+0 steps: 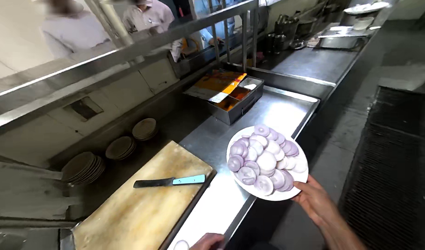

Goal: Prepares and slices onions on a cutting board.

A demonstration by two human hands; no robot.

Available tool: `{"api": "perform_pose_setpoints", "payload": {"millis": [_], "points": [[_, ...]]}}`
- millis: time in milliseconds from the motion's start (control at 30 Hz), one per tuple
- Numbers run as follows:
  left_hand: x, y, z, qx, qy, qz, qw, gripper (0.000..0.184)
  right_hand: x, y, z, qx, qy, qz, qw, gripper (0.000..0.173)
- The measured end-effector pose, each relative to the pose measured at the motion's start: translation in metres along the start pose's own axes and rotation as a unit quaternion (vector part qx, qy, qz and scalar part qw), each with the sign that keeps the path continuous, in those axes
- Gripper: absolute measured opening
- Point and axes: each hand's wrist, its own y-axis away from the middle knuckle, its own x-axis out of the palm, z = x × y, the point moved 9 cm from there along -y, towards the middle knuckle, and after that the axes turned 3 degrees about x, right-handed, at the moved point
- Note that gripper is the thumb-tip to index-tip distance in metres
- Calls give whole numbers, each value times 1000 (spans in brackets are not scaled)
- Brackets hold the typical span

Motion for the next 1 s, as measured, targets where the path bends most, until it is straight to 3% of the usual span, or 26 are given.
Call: {"api": "perform_pose_setpoints", "payload": {"millis": [267,467,733,1000], "points": [[26,-28,26,62,-202,5,977,38,-131,111,-7,-69,-2,-141,988,39],[48,-47,54,81,-379,8,922,47,-235,131,-42,-51,-5,-208,977,49],[57,-61,48,56,-460,35,886,57,-307,60,-103,-11,-24,-191,981,57],[113,-172,42,90,-502,35,859,61,-308,-67,-142,18,-44,-143,989,50]]}}
